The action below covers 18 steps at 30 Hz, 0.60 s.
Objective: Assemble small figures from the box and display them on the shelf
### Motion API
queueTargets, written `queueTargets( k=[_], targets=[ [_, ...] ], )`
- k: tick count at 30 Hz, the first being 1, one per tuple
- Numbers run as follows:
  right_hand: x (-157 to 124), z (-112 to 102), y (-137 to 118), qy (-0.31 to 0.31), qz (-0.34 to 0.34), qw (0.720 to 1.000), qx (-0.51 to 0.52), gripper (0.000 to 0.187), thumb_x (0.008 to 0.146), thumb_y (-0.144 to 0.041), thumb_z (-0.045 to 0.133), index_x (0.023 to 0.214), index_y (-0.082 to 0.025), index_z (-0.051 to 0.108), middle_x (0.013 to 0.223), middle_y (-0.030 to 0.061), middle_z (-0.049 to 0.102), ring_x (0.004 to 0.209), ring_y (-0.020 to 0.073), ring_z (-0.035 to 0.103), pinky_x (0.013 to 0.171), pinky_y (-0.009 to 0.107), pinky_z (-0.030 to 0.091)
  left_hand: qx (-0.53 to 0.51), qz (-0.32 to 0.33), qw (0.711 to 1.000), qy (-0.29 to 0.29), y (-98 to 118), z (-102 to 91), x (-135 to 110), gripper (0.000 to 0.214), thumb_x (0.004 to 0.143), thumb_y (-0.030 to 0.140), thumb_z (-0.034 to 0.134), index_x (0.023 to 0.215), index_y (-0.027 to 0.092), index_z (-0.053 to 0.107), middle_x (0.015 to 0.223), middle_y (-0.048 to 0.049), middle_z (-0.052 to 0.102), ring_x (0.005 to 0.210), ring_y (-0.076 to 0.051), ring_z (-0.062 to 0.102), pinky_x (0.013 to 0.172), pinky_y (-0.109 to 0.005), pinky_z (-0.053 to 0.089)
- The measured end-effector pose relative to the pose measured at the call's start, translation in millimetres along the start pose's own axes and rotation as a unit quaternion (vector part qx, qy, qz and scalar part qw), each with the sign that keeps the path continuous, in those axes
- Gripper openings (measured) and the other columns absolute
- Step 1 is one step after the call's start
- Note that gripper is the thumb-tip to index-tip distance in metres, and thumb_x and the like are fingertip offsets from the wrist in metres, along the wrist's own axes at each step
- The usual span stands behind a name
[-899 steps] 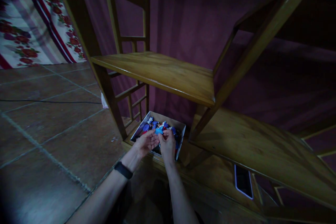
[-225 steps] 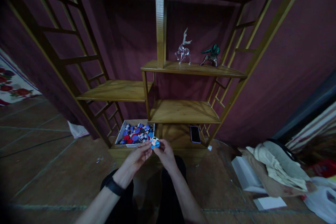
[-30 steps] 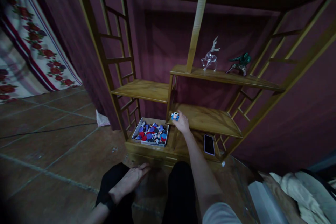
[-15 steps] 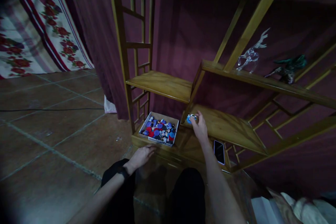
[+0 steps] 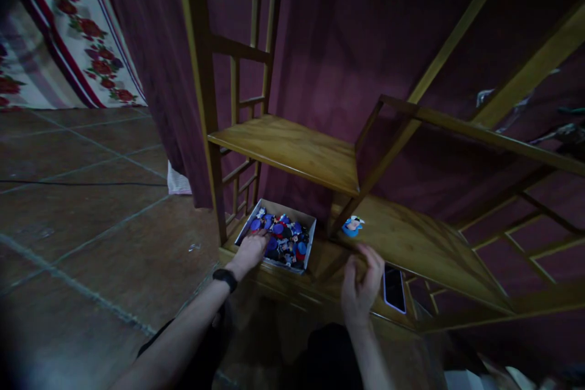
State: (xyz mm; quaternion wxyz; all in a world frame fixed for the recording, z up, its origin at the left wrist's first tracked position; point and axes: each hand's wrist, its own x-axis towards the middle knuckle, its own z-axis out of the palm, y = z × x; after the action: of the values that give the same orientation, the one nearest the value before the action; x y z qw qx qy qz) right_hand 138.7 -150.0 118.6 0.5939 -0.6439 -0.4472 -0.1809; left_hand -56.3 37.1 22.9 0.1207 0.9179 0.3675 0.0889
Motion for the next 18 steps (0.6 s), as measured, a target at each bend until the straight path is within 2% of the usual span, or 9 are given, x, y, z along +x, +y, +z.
queueTargets(
  k=[3, 5, 6, 12, 15, 18],
  targets=[
    [-42, 25, -2, -0.164, -0.027, 0.986, 0.026, 0.029, 0.082, -0.023, 0.049, 0.108, -0.034, 0.057, 0.108, 0.0062, 0.056, 0.105, 0.0267, 0.054, 0.092, 0.05, 0.044, 0.042, 0.005, 0.999, 0.001, 3, 6.3, 20, 0.035, 0.081, 0.007, 0.038, 0.106, 0.012, 0.061, 0.11, -0.0165, 0.058, 0.1, -0.026, 0.055, 0.084, -0.036, 0.042],
    [-58, 55, 9, -0.298, -0.026, 0.953, 0.037, 0.03, 0.083, -0.02, 0.047, 0.108, -0.028, 0.059, 0.115, 0.007, 0.054, 0.109, 0.0239, 0.052, 0.094, 0.045, 0.044, 0.039, 0.011, 0.999, -0.01, 4, 12.4, 29, 0.032, 0.082, 0.009, 0.038, 0.102, 0.013, 0.063, 0.111, -0.0152, 0.058, 0.101, -0.026, 0.054, 0.085, -0.036, 0.041],
    [-62, 72, 18, -0.324, -0.014, 0.945, 0.045, 0.029, 0.083, -0.019, 0.046, 0.106, -0.026, 0.061, 0.118, 0.0069, 0.054, 0.111, 0.0228, 0.051, 0.095, 0.043, 0.043, 0.038, 0.01, 0.999, -0.011, 5, 15.3, 32, 0.032, 0.082, 0.009, 0.039, 0.101, 0.013, 0.064, 0.112, -0.0153, 0.058, 0.102, -0.026, 0.053, 0.086, -0.037, 0.041],
    [-64, 171, 90, -0.346, 0.093, 0.932, 0.063, 0.032, 0.079, -0.016, 0.044, 0.107, -0.019, 0.059, 0.113, 0.0087, 0.056, 0.1, 0.019, 0.057, 0.09, 0.038, 0.046, 0.058, 0.004, 0.998, 0.004, 8, 24.8, 36, 0.032, 0.082, 0.008, 0.039, 0.103, 0.012, 0.063, 0.113, -0.0171, 0.057, 0.105, -0.027, 0.051, 0.087, -0.04, 0.039],
    [-64, 203, 106, -0.378, 0.077, 0.921, 0.047, 0.034, 0.078, -0.015, 0.043, 0.107, -0.019, 0.059, 0.112, 0.0091, 0.057, 0.107, 0.0202, 0.053, 0.097, 0.039, 0.041, 0.067, -0.006, 0.998, 0.013, 10, 26.3, 37, 0.032, 0.083, 0.008, 0.038, 0.105, 0.012, 0.062, 0.113, -0.0164, 0.056, 0.106, -0.027, 0.051, 0.088, -0.04, 0.038],
    [-66, 222, 112, -0.414, 0.05, 0.909, 0.031, 0.036, 0.08, -0.016, 0.042, 0.113, -0.019, 0.057, 0.116, 0.0101, 0.056, 0.112, 0.0213, 0.05, 0.098, 0.04, 0.039, 0.072, -0.009, 0.997, 0.014, 9, 28.0, 38, 0.032, 0.083, 0.008, 0.039, 0.107, 0.012, 0.061, 0.114, -0.0167, 0.056, 0.107, -0.026, 0.051, 0.09, -0.04, 0.037]
  ],
)
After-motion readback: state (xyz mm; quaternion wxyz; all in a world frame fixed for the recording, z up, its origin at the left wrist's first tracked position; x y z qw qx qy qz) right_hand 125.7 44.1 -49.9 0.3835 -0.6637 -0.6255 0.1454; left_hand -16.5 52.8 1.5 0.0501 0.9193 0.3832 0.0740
